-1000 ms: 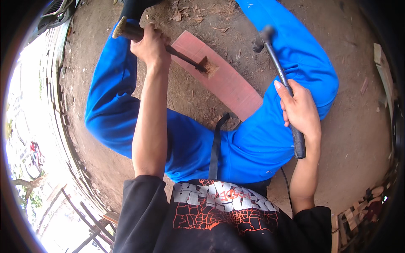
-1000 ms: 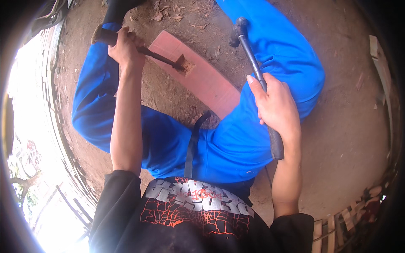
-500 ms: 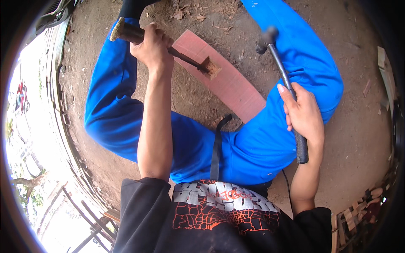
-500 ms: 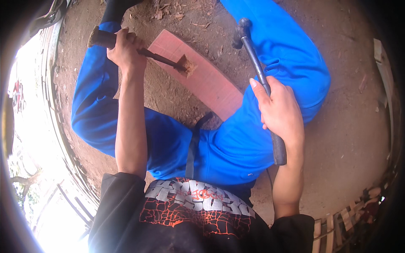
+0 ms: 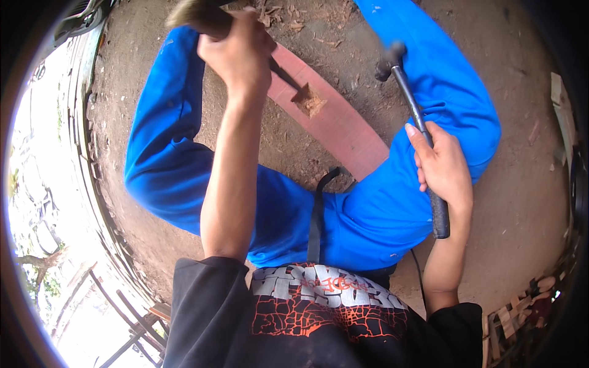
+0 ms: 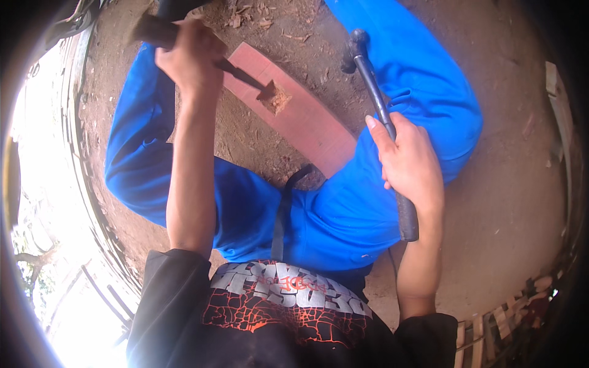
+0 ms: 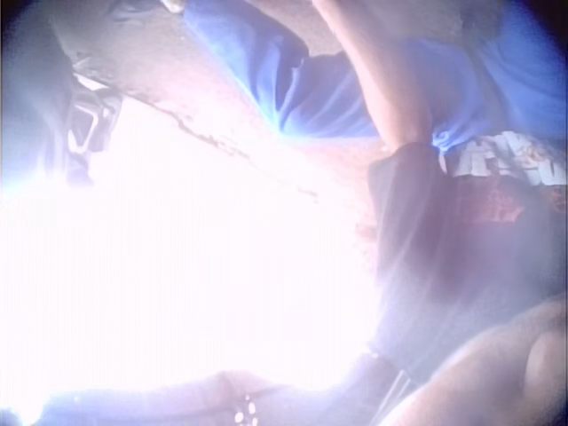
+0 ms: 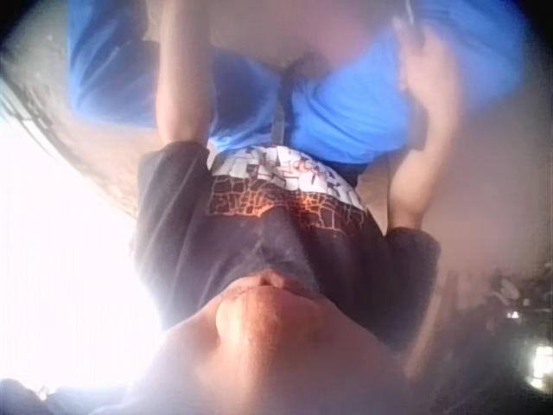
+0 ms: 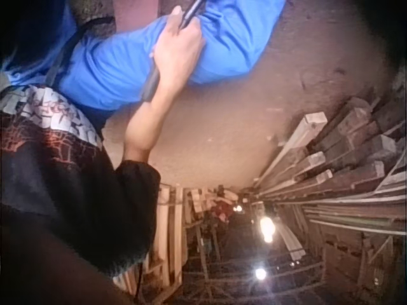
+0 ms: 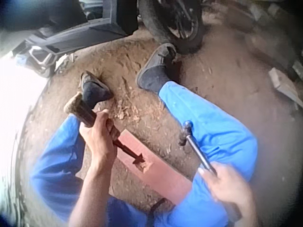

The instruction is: The person sits on the ground and uses a chisel and hammer to carve a rectangular recess into a piece of reddish wood. They repeatedly strike the chisel to remove wood chips and occasionally clear debris from the carved area.

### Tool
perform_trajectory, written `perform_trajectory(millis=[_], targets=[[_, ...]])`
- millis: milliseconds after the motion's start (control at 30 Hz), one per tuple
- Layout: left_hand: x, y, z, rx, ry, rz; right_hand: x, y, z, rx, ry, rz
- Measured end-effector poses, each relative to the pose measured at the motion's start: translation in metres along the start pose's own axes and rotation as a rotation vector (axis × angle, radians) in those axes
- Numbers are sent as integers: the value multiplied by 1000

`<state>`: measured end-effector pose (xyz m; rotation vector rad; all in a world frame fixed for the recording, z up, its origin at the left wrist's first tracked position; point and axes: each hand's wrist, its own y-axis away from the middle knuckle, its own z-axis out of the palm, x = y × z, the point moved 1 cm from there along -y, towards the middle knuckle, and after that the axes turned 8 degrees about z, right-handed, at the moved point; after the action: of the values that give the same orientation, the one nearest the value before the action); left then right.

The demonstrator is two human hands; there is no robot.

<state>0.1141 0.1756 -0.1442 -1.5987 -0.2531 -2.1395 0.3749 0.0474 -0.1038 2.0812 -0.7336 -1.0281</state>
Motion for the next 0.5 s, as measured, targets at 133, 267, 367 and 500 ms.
perform_trajectory(millis=[133, 267, 367, 500], targets=[[14, -8, 0, 13, -57, 145, 2, 1, 3, 16, 15, 23], [6, 6, -2, 40, -107, 149, 0, 1, 2, -14, 7, 24], [10, -2, -7, 49, -58, 118, 3, -1, 1, -29, 14, 20], [35, 1, -15, -1, 79, 96, 2, 1, 4, -1, 1, 27]])
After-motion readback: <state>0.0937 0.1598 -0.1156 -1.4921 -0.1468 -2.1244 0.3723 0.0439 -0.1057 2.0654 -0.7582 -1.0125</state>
